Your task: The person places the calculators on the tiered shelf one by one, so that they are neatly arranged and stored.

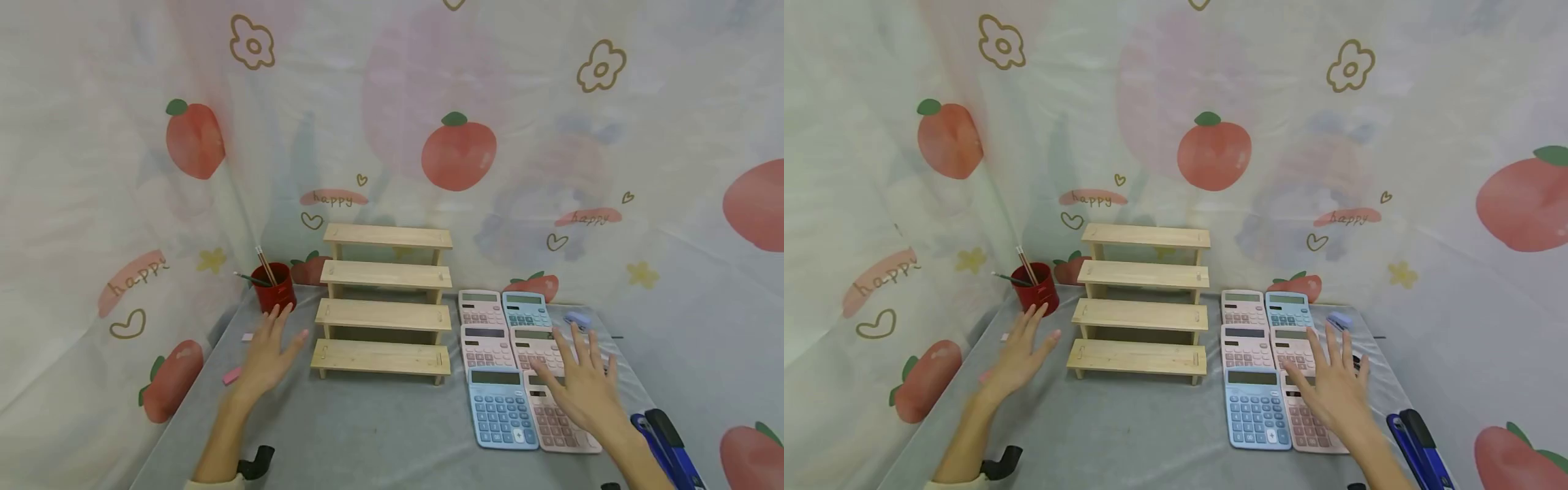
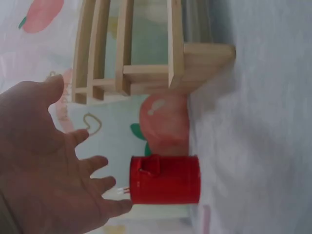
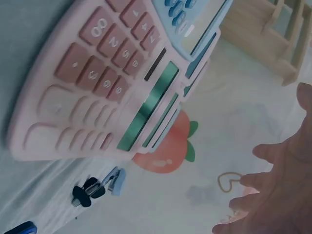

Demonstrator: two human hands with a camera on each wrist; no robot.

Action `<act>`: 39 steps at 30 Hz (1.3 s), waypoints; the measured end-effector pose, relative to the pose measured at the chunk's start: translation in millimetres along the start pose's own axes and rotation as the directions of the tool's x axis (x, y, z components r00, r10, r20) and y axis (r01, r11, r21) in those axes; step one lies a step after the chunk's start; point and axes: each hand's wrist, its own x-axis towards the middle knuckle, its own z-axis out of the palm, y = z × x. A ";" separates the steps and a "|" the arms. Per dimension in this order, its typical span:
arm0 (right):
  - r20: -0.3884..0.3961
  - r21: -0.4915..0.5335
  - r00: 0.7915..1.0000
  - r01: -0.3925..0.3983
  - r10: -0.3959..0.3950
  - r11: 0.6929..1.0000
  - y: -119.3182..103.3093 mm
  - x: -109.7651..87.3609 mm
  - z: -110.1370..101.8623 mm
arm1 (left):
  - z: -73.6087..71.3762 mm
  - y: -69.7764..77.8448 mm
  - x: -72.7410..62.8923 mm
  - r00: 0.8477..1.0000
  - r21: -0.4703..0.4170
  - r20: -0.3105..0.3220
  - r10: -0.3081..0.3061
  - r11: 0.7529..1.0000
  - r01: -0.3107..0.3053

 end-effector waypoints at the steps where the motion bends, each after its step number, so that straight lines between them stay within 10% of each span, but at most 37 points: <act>1: 0.006 -0.002 1.000 -0.008 0.008 1.000 2.0 -3.5 -1.0 | 2.3 0.1 0.5 1.000 -0.026 0.005 -0.013 1.000 0.013; 16: 0.071 0.040 0.995 -0.078 0.075 0.996 29.7 -40.3 14.8 | 36.5 1.9 5.3 0.993 -0.424 0.066 -0.099 0.898 0.117; 29: 0.144 0.100 0.984 -0.122 0.107 0.987 37.4 -57.3 42.0 | 59.5 -0.6 5.8 0.949 -0.660 0.127 -0.289 0.689 0.299; 39: 0.273 0.093 0.934 -0.265 0.231 0.960 39.8 -64.5 48.1 | 81.2 -2.6 4.3 0.949 -0.802 0.063 -0.310 0.550 0.234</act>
